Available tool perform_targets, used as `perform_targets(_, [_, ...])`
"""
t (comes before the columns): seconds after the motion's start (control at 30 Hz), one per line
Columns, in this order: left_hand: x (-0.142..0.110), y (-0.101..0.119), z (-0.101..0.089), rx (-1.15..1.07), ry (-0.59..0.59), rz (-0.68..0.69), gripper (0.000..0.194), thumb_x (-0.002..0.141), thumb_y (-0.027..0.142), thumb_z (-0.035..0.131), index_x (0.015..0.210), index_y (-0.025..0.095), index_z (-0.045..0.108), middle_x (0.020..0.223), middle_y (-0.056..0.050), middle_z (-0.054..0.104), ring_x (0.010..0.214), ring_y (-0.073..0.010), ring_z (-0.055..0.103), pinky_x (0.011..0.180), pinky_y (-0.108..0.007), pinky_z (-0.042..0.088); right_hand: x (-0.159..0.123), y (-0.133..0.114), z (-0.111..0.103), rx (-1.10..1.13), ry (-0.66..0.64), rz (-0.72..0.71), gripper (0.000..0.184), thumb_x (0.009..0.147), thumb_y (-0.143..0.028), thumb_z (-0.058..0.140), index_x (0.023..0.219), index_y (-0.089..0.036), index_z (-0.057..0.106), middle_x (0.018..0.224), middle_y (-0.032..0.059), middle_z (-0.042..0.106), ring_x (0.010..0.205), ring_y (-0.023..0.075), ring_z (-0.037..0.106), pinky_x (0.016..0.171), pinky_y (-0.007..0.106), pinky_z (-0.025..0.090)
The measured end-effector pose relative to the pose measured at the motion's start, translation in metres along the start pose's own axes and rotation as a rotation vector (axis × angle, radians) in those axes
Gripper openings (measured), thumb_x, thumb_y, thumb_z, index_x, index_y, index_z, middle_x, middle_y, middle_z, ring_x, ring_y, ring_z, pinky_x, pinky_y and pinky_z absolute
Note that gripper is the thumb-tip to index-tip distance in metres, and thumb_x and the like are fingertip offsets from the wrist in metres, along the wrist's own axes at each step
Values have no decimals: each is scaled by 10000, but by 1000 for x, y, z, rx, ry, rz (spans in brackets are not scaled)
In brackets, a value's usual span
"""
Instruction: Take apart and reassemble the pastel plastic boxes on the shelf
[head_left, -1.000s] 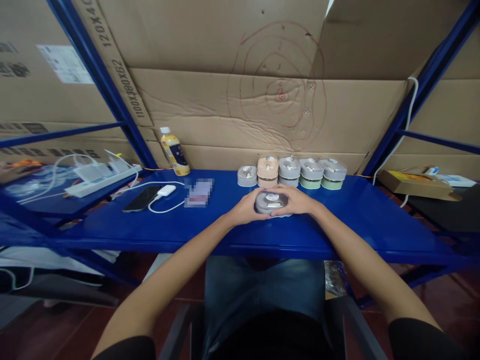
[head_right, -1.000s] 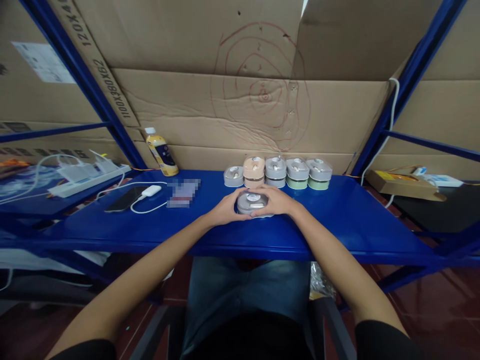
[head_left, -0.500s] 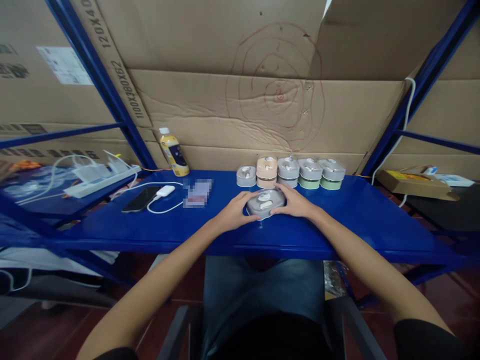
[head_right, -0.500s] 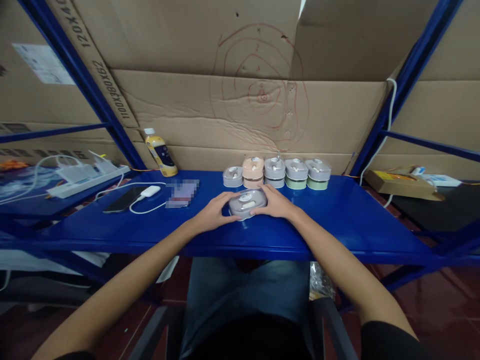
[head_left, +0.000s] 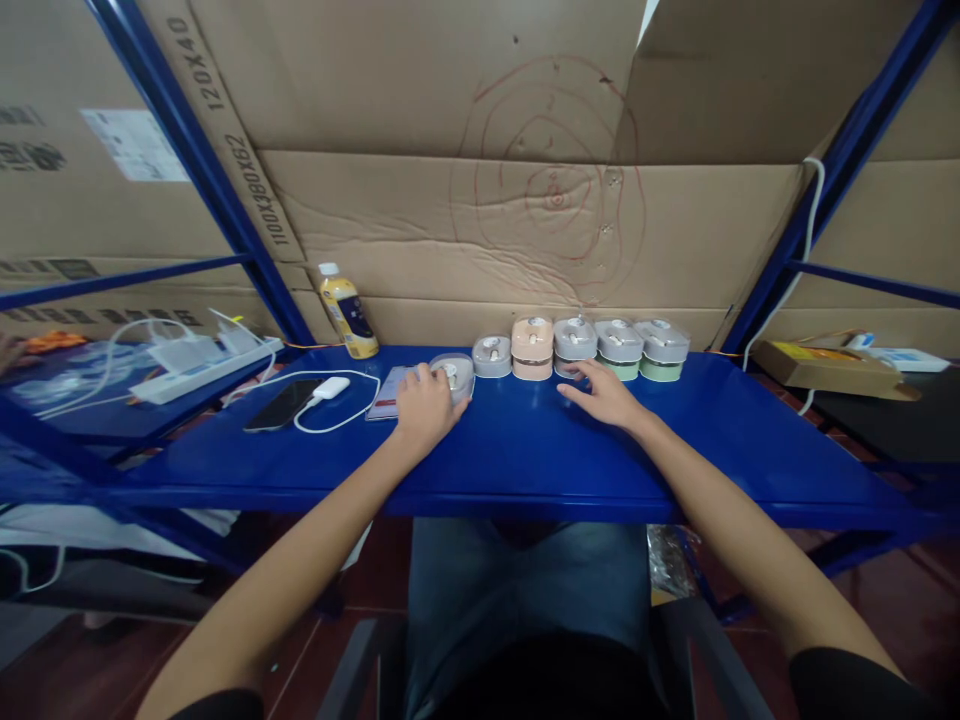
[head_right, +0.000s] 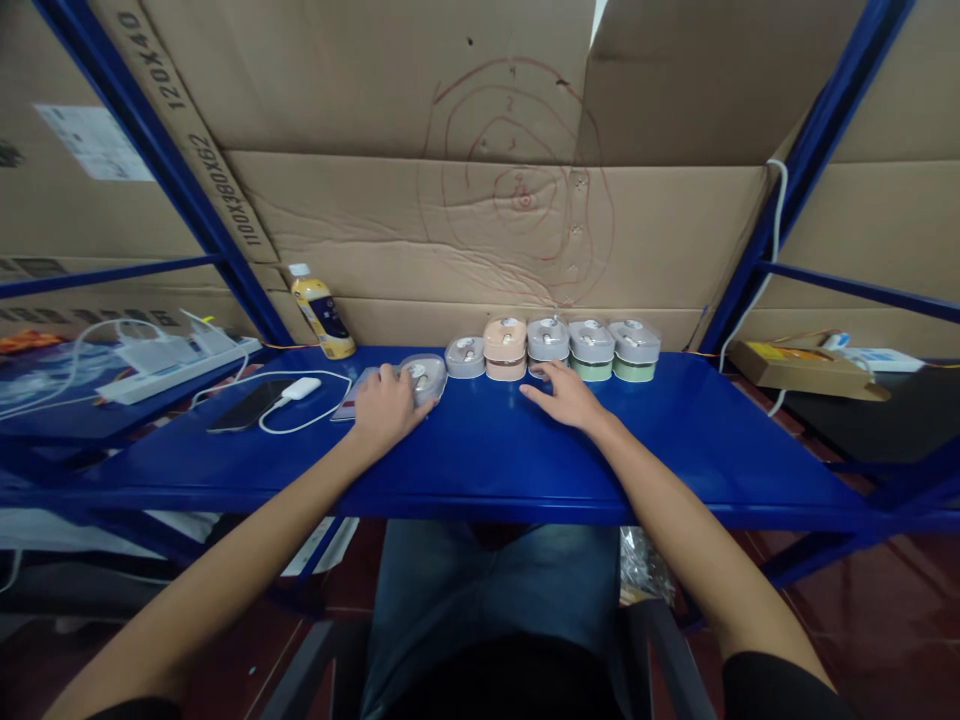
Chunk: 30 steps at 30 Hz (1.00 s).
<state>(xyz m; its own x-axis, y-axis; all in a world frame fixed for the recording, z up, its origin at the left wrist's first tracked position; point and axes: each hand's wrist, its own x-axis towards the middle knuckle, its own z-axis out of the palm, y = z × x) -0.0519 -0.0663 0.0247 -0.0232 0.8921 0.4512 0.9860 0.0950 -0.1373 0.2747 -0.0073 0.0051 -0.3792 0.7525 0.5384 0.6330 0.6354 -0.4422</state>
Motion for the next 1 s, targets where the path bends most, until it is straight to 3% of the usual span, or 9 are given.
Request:
perform_targets(0.13, [21, 11, 5, -43, -71, -111, 767, 896, 681, 664, 1337, 62, 567, 1283, -317, 636, 1188, -472, 631, 975, -480, 497, 1, 7, 2, -1, 15, 14, 381, 971, -486, 684, 1227, -208, 733, 1159, 132, 738, 983, 286, 720, 918, 490, 611])
perform_targets(0.23, [26, 16, 8, -79, -116, -155, 793, 888, 639, 684, 1373, 36, 509, 1250, -327, 655, 1165, -463, 661, 966, -465, 506, 2, 9, 3, 16, 18, 22, 378, 968, -486, 684, 1207, -199, 739, 1117, 126, 736, 943, 274, 722, 893, 481, 614])
perform_targets(0.5, [2, 14, -3, -178, -124, -157, 919, 793, 526, 749, 1491, 33, 411, 1309, -327, 629, 1186, -482, 664, 916, -488, 562, 3, 8, 2, 28, 14, 29, 346, 960, -462, 698, 1178, -197, 740, 1126, 122, 739, 921, 257, 726, 881, 462, 622])
perform_targets(0.67, [-5, 2, -10, -263, -73, -151, 1040, 778, 516, 751, 1569, -2, 317, 1322, -340, 625, 1197, -498, 672, 962, -533, 561, 7, 7, -17, 16, 112, 46, 377, 952, -504, 688, 1164, -197, 740, 1129, 134, 745, 900, 264, 727, 886, 463, 614])
perform_targets(0.77, [11, -2, -13, -341, -10, -186, 1116, 766, 526, 768, 1595, -31, 270, 1324, -369, 621, 1202, -520, 672, 973, -551, 560, 12, 21, -41, 9, 296, 117, 396, 944, -528, 656, 1147, -197, 734, 1113, 137, 745, 927, 289, 720, 888, 484, 605])
perform_targets(0.83, [31, 1, -17, -408, 27, -210, 1155, 741, 522, 793, 1606, -24, 255, 1326, -368, 629, 1207, -524, 673, 976, -554, 559, 15, 41, -60, -37, 532, 227, 410, 950, -536, 617, 1137, -187, 722, 1129, 154, 732, 1009, 316, 706, 935, 507, 587])
perform_targets(0.93, [69, 19, -19, -501, 55, -214, 1082, 758, 557, 794, 1577, 21, 332, 1339, -351, 640, 1228, -514, 665, 1003, -557, 541, 14, 82, -82, -176, 954, 484, 446, 961, -540, 554, 1159, -163, 689, 1228, 205, 670, 1190, 368, 647, 1072, 587, 505])
perform_targets(1.0, [95, 37, -17, -521, 22, -212, 1036, 749, 547, 818, 1541, 36, 389, 1354, -350, 636, 1249, -518, 649, 1016, -557, 525, 9, 110, -91, -143, 1055, 644, 477, 941, -559, 557, 1191, -169, 671, 1299, 215, 636, 1257, 383, 618, 1109, 600, 473])
